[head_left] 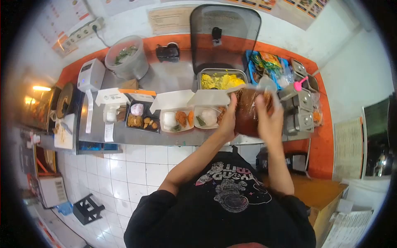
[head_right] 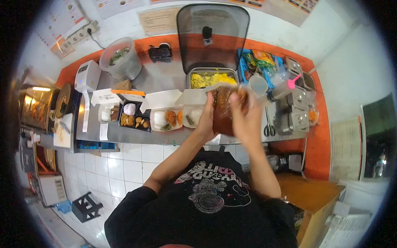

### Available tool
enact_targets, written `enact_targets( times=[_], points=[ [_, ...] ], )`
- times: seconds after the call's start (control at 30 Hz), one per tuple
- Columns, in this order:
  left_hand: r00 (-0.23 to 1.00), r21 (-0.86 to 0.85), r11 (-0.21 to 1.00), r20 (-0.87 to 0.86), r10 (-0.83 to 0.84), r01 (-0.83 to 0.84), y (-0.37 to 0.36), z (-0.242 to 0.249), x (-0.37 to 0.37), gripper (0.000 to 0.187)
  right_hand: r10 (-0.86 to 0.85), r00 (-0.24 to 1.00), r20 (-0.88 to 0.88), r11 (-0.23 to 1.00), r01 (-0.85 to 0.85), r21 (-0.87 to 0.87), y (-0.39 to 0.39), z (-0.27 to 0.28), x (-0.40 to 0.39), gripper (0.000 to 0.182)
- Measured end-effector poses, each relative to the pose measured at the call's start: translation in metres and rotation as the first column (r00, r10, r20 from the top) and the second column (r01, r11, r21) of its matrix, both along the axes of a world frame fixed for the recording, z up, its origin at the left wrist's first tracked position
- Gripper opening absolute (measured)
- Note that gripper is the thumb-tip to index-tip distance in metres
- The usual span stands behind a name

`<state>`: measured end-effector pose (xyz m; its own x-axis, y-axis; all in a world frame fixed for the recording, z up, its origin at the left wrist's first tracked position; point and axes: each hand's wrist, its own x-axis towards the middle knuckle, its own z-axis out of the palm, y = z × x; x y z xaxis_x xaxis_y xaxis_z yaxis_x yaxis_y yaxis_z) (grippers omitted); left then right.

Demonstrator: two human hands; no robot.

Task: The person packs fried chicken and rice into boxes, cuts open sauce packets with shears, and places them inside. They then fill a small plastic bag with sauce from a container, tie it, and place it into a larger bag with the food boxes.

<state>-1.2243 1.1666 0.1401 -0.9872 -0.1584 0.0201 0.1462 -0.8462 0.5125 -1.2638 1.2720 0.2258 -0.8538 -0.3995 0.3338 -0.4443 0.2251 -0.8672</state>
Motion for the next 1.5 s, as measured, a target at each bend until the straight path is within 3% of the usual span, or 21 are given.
enact_targets(
  times=[0.1,0.23,0.3,0.37,0.43,0.5,0.57,0.63,0.67,0.7,0.77,0.83,1.0,1.07,1.1,1.17,1.27,1.3,1.37,1.4,1.5],
  points=[
    [0.969,0.075,0.994,-0.242,-0.059,0.079,-0.010,0.011,-0.003,0.070,0.187,0.982,-0.036,0.945,-0.169,0.279,-0.007,0.011,0.037,0.029],
    [0.937,-0.586,0.739,-0.288,0.195,-0.334,0.012,0.027,0.026,0.079,0.016,0.999,-0.028,0.997,-0.018,-0.077,-0.008,0.016,-0.002,0.039],
    [0.946,-0.362,0.901,-0.295,0.132,-0.239,0.000,0.038,0.015,0.086,0.094,0.904,-0.418,0.996,-0.082,0.047,-0.013,0.010,0.022,0.040],
    [0.900,-0.213,0.947,-0.414,0.133,-0.238,-0.013,0.052,0.013,0.090,0.188,0.901,-0.390,0.976,-0.128,0.174,-0.007,0.004,0.026,0.061],
    [0.874,-0.505,0.777,-0.471,0.117,-0.376,-0.012,0.057,0.022,0.081,0.319,0.926,0.201,0.947,-0.318,-0.038,0.008,0.000,0.004,0.064],
    [0.902,-0.557,0.771,-0.428,0.054,-0.310,-0.008,0.065,0.022,0.080,0.264,0.929,0.261,0.963,-0.268,-0.020,0.008,0.004,0.017,0.068],
    [0.917,-0.424,0.900,-0.389,-0.082,-0.099,-0.024,0.059,0.005,0.092,0.187,0.873,-0.450,0.942,-0.030,0.334,0.006,-0.007,0.041,0.049],
    [0.888,-0.654,0.665,-0.458,0.033,-0.361,-0.028,0.082,0.011,0.089,0.082,0.837,-0.542,0.951,0.097,0.295,0.018,-0.022,0.021,0.052],
    [0.890,-0.693,0.607,-0.453,0.052,-0.388,-0.019,0.087,0.021,0.085,0.146,0.989,-0.005,0.965,-0.142,0.219,0.031,-0.011,-0.003,0.062],
    [0.890,-0.694,0.606,-0.453,0.050,-0.388,-0.013,0.085,0.024,0.085,0.247,0.816,0.523,0.952,-0.304,0.025,0.038,0.004,-0.016,0.072],
    [0.903,-0.673,0.659,-0.429,0.021,-0.335,-0.009,0.082,0.025,0.063,0.198,0.822,0.534,0.980,-0.147,-0.138,0.010,0.023,0.017,0.071],
    [0.948,-0.584,0.796,-0.315,-0.040,-0.160,-0.020,0.090,0.021,0.065,0.096,0.943,-0.319,0.993,-0.112,-0.033,-0.004,0.006,0.030,0.064],
    [0.968,-0.794,0.565,-0.249,0.033,-0.223,0.011,0.083,0.029,0.073,0.501,0.820,0.277,0.865,-0.461,-0.200,0.013,0.057,-0.026,0.083],
    [0.975,-0.563,0.822,-0.219,-0.043,-0.090,0.002,0.087,0.023,0.079,0.475,0.728,-0.494,0.877,-0.438,0.198,-0.001,0.065,-0.008,0.084],
    [0.966,-0.298,0.953,-0.228,-0.118,0.046,-0.013,0.091,0.016,0.084,0.257,0.785,-0.564,0.944,-0.329,-0.027,-0.026,0.038,0.017,0.080],
    [0.966,-0.409,0.912,-0.245,-0.087,-0.022,-0.006,0.093,0.020,0.089,0.412,0.774,-0.481,0.909,-0.388,0.155,-0.010,0.053,0.020,0.080],
    [0.949,-0.879,0.357,-0.296,0.110,-0.316,0.029,0.078,0.037,0.100,0.335,0.767,-0.548,0.939,-0.318,0.130,-0.004,0.057,0.013,0.079],
    [0.948,-0.882,0.350,-0.305,0.085,-0.315,0.021,0.071,0.033,0.100,0.308,0.760,-0.572,0.949,-0.290,0.125,-0.002,0.057,0.011,0.078],
    [0.928,-0.541,0.781,-0.001,-0.372,0.313,-0.004,0.070,0.026,0.104,0.265,0.740,-0.619,0.963,-0.238,0.127,0.005,0.060,0.006,0.076],
    [0.956,-0.687,0.719,-0.267,-0.121,-0.101,0.000,0.084,0.030,0.109,0.248,0.740,-0.625,0.968,-0.222,0.121,0.008,0.062,0.003,0.076],
    [0.953,-0.707,0.707,-0.228,-0.201,-0.020,0.008,0.072,0.023,0.111,0.167,0.747,-0.643,0.979,-0.204,0.016,0.019,0.080,-0.018,0.073]
  ],
)
